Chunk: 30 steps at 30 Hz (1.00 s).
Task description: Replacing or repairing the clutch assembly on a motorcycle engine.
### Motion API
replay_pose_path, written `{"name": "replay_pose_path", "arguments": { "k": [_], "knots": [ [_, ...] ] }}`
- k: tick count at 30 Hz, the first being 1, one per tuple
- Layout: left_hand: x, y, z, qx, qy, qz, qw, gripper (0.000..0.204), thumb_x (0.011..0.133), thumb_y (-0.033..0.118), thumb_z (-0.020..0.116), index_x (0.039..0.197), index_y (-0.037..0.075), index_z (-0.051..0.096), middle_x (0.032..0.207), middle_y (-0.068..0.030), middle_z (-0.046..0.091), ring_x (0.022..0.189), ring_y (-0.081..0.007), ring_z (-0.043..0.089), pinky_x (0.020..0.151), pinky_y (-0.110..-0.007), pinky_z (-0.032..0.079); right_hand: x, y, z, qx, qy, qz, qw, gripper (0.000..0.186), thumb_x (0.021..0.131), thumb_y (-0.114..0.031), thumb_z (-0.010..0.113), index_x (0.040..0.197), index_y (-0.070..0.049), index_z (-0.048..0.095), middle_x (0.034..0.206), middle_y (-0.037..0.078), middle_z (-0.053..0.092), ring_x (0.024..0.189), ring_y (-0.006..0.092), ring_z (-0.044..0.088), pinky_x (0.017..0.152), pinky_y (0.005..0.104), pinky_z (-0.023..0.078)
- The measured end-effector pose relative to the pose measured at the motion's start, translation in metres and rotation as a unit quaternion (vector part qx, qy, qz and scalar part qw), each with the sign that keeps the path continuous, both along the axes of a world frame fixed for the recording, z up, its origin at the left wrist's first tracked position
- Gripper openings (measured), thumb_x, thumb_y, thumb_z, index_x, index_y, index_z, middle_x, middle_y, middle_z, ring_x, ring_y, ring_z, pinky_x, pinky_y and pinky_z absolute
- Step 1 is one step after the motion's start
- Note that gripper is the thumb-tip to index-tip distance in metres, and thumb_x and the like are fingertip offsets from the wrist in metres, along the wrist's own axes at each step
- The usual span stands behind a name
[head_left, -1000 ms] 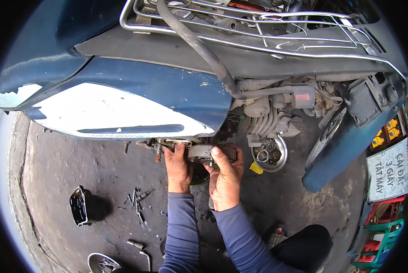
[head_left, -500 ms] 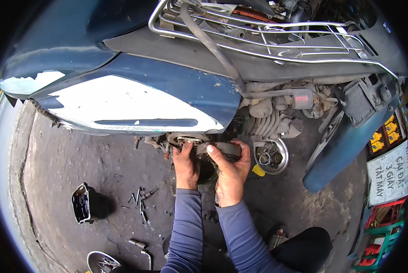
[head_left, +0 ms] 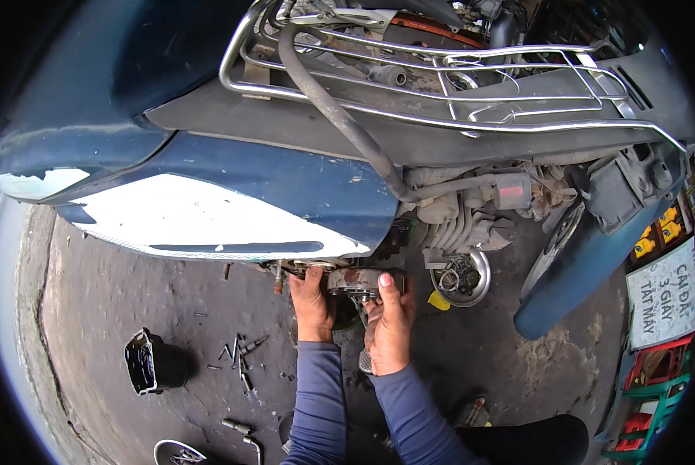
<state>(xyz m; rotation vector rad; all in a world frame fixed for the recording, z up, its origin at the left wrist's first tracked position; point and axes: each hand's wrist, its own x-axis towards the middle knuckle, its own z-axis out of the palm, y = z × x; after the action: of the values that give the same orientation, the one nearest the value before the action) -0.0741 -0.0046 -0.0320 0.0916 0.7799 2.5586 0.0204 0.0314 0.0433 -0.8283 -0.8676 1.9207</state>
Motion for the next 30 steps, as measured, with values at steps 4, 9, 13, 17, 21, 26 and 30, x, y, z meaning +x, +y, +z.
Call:
{"name": "replay_pose_path", "arguments": {
  "k": [4,9,13,17,21,26,30],
  "knots": [
    [0.000,0.006,-0.010,-0.084,0.043,0.052,0.994,0.040,0.088,0.024,0.068,0.118,0.005,0.051,0.106,-0.0062,0.059,0.094,-0.0191,0.060,0.080,-0.035,0.052,0.002,-0.004,0.000,0.097,0.048,0.025,0.994,0.062,0.081,-0.009,0.074,0.130,-0.008,0.036,0.107,0.003,0.056,0.098,0.0127,0.055,0.086,0.0262,0.044],
    [0.003,0.008,-0.007,-0.049,0.024,0.031,0.998,0.043,0.089,0.027,0.068,0.122,0.006,0.049,0.111,-0.0061,0.059,0.099,-0.0186,0.059,0.084,-0.034,0.050,0.000,-0.005,0.001,0.092,0.016,0.019,0.995,0.071,0.074,0.003,0.077,0.130,-0.007,0.035,0.117,0.006,0.050,0.105,0.0138,0.052,0.092,0.0272,0.043],
    [-0.001,-0.001,-0.020,-0.069,0.001,0.069,0.995,0.044,0.091,0.029,0.065,0.123,0.004,0.049,0.113,-0.0068,0.059,0.099,-0.0198,0.059,0.085,-0.034,0.050,-0.002,-0.007,0.004,0.074,0.024,0.040,0.996,0.068,0.074,0.004,0.077,0.128,-0.008,0.036,0.116,0.007,0.050,0.104,0.0136,0.052,0.088,0.0272,0.045],
    [0.003,-0.006,-0.015,-0.057,-0.122,0.011,0.991,0.042,0.088,0.024,0.065,0.123,0.004,0.051,0.115,-0.0074,0.060,0.103,-0.0208,0.059,0.088,-0.035,0.049,0.000,-0.001,0.012,0.035,0.035,0.045,0.998,0.067,0.073,0.007,0.076,0.126,-0.008,0.038,0.113,0.007,0.052,0.097,0.0133,0.054,0.084,0.0255,0.045],
    [0.005,-0.003,-0.014,-0.081,-0.055,0.034,0.995,0.042,0.087,0.021,0.066,0.122,0.004,0.051,0.113,-0.0075,0.061,0.101,-0.0198,0.060,0.088,-0.034,0.049,0.004,0.003,0.009,0.017,0.031,0.061,0.997,0.066,0.073,0.008,0.076,0.125,-0.008,0.039,0.111,0.007,0.053,0.095,0.0122,0.054,0.084,0.0252,0.045],
    [-0.001,-0.010,-0.033,-0.064,0.034,0.047,0.996,0.034,0.091,0.018,0.059,0.120,0.003,0.052,0.110,-0.0067,0.061,0.096,-0.0182,0.061,0.086,-0.032,0.049,-0.002,0.002,0.010,0.030,0.064,0.040,0.997,0.062,0.072,0.007,0.077,0.120,-0.008,0.040,0.107,0.005,0.054,0.092,0.0119,0.055,0.082,0.0245,0.045],
    [-0.001,-0.002,-0.016,-0.079,0.033,0.040,0.996,0.034,0.093,0.021,0.057,0.121,0.002,0.051,0.109,-0.0061,0.061,0.096,-0.0172,0.060,0.084,-0.032,0.049,0.000,0.003,0.007,0.048,0.035,0.047,0.997,0.060,0.073,0.007,0.076,0.118,-0.007,0.041,0.106,0.007,0.055,0.093,0.0130,0.057,0.083,0.0259,0.047]
  ]
}}
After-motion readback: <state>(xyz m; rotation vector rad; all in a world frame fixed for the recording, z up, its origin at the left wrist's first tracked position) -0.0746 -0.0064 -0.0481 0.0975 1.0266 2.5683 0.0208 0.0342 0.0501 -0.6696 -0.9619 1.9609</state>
